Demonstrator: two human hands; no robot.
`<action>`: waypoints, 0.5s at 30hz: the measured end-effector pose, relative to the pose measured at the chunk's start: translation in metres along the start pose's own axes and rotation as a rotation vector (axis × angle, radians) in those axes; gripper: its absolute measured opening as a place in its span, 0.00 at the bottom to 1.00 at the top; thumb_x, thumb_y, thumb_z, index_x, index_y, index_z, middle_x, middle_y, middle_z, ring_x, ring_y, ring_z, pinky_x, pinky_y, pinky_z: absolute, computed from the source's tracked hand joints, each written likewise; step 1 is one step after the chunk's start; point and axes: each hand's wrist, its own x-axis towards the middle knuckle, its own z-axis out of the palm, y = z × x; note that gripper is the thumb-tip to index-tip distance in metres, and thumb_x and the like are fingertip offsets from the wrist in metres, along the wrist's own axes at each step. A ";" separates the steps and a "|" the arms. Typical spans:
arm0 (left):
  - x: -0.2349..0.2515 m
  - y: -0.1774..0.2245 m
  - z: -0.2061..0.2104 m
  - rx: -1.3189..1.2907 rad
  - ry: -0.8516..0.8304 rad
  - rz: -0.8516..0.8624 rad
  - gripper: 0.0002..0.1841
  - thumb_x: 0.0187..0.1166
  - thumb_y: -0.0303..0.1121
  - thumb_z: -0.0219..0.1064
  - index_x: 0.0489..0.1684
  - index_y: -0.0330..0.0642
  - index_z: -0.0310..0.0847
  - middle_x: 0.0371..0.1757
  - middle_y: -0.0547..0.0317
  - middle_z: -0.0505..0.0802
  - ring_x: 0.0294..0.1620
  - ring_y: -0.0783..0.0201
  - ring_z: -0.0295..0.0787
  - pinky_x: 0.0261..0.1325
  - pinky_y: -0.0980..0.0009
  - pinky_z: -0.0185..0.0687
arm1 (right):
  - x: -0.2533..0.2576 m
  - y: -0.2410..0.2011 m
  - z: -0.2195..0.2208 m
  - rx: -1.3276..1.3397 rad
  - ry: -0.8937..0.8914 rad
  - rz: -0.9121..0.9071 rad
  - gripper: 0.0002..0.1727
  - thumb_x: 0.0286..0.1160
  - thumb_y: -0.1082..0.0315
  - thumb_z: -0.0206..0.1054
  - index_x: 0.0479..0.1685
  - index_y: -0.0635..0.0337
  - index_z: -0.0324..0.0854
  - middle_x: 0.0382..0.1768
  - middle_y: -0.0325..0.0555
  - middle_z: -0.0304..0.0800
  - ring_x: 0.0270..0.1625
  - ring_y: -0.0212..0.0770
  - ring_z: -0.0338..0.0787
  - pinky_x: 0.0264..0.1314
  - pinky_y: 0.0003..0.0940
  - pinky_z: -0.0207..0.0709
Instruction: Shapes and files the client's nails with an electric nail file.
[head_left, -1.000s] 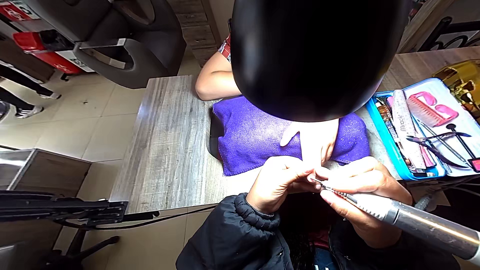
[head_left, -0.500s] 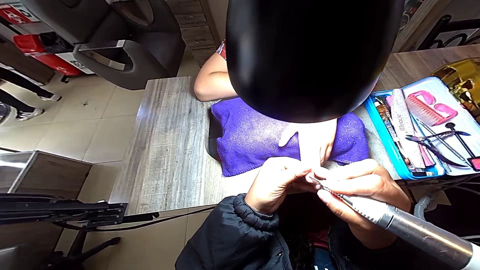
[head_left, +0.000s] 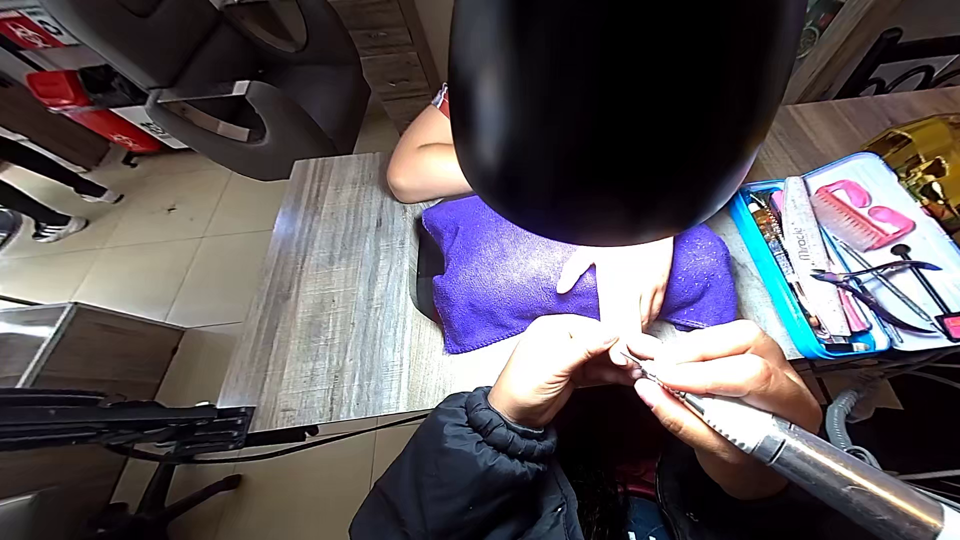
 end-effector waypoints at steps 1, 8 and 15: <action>0.000 0.000 0.000 0.000 -0.001 0.000 0.14 0.84 0.23 0.59 0.34 0.35 0.92 0.32 0.53 0.97 0.34 0.67 0.97 0.45 0.72 0.94 | 0.000 0.000 0.000 -0.003 0.007 0.002 0.08 0.62 0.73 0.77 0.38 0.54 0.86 0.44 0.34 0.85 0.54 0.29 0.89 0.58 0.24 0.90; 0.000 0.001 0.000 -0.024 -0.020 -0.021 0.14 0.84 0.24 0.58 0.34 0.35 0.93 0.32 0.53 0.96 0.35 0.66 0.97 0.46 0.71 0.94 | -0.001 0.001 -0.001 0.012 0.005 -0.009 0.09 0.61 0.74 0.77 0.38 0.54 0.85 0.45 0.35 0.84 0.54 0.29 0.90 0.58 0.26 0.91; 0.000 0.000 -0.001 -0.031 -0.040 -0.005 0.14 0.85 0.25 0.58 0.35 0.34 0.92 0.34 0.52 0.97 0.36 0.65 0.97 0.46 0.71 0.93 | -0.002 0.001 -0.002 0.034 -0.013 -0.018 0.08 0.61 0.74 0.76 0.36 0.54 0.84 0.44 0.35 0.82 0.53 0.30 0.90 0.60 0.29 0.92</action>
